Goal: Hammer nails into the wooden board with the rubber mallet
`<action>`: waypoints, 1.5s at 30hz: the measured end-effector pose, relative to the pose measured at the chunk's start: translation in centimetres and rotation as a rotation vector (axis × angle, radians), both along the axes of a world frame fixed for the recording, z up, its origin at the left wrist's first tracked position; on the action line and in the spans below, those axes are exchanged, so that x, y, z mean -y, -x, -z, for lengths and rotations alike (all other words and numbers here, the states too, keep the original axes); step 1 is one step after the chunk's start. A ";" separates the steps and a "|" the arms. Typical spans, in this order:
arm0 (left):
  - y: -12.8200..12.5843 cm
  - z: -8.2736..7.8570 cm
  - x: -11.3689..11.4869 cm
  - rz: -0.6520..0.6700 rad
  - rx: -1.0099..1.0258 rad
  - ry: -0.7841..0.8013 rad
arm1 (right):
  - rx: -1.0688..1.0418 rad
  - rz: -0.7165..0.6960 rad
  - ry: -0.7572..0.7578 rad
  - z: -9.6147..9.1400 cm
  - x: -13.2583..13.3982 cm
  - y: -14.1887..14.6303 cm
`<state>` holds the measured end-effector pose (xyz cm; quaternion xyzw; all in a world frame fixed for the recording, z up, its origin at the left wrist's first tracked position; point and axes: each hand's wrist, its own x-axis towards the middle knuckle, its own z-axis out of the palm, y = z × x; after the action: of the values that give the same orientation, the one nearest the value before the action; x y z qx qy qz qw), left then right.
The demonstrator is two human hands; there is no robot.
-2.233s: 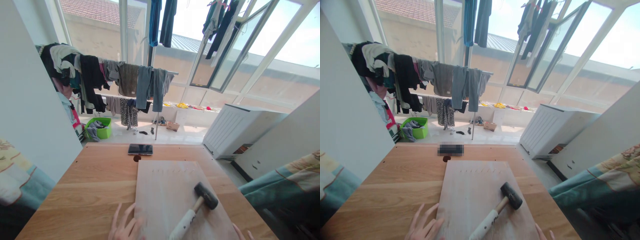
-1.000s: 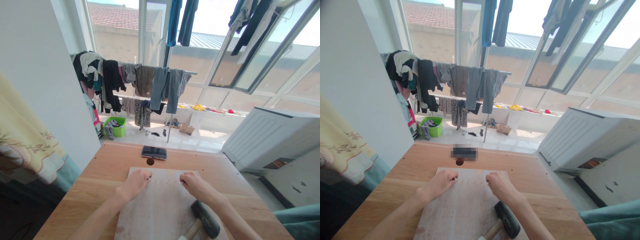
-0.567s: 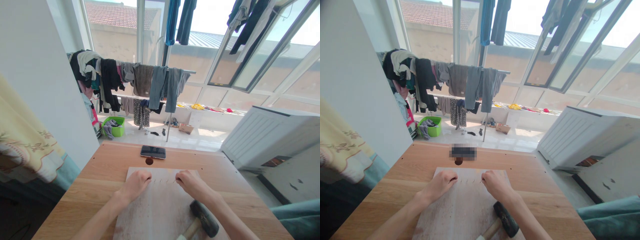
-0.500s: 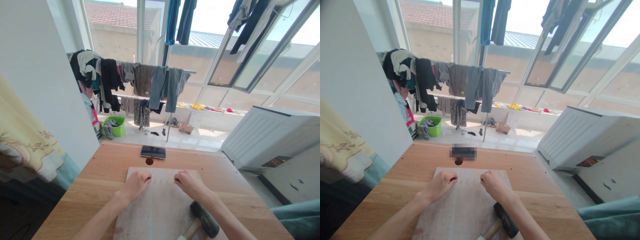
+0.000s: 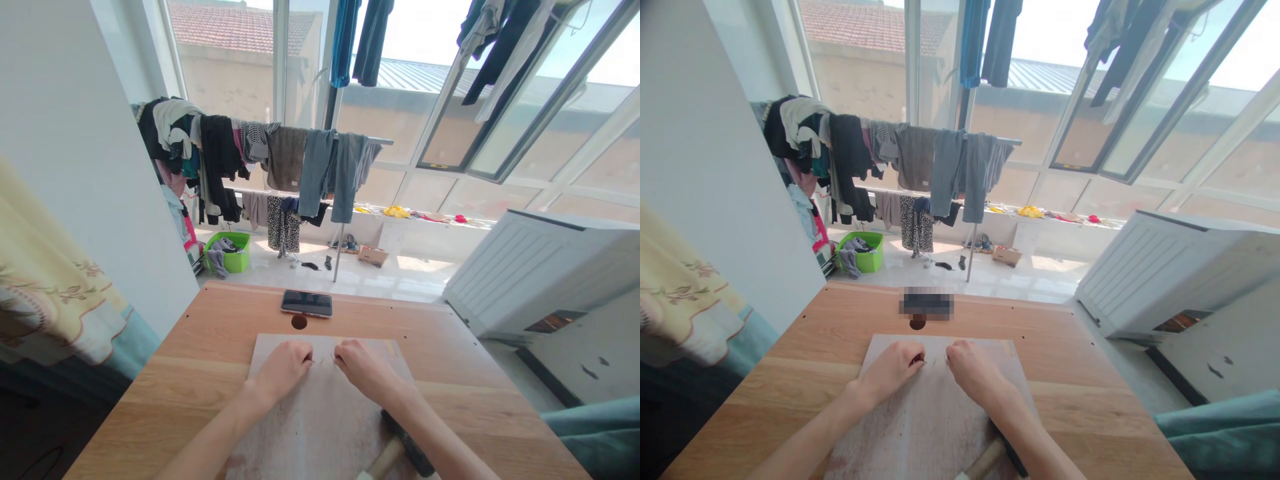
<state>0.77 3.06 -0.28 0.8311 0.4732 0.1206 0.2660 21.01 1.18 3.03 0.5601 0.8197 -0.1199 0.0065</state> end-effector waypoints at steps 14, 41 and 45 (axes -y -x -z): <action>-2.0 0.6 -0.1 -0.006 0.072 -0.012 | -0.030 0.058 -0.039 -0.4 0.5 0.1; 1.1 -0.2 6.4 0.025 0.353 0.076 | -0.473 0.054 0.307 1.0 1.5 1.1; 1.6 -0.7 6.8 0.079 0.357 0.001 | -0.574 0.015 0.316 0.3 3.4 0.1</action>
<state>-0.84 -3.69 0.40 0.8142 0.3855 0.2556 0.3508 20.91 -2.20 2.75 0.5013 0.7552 -0.3989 -0.1389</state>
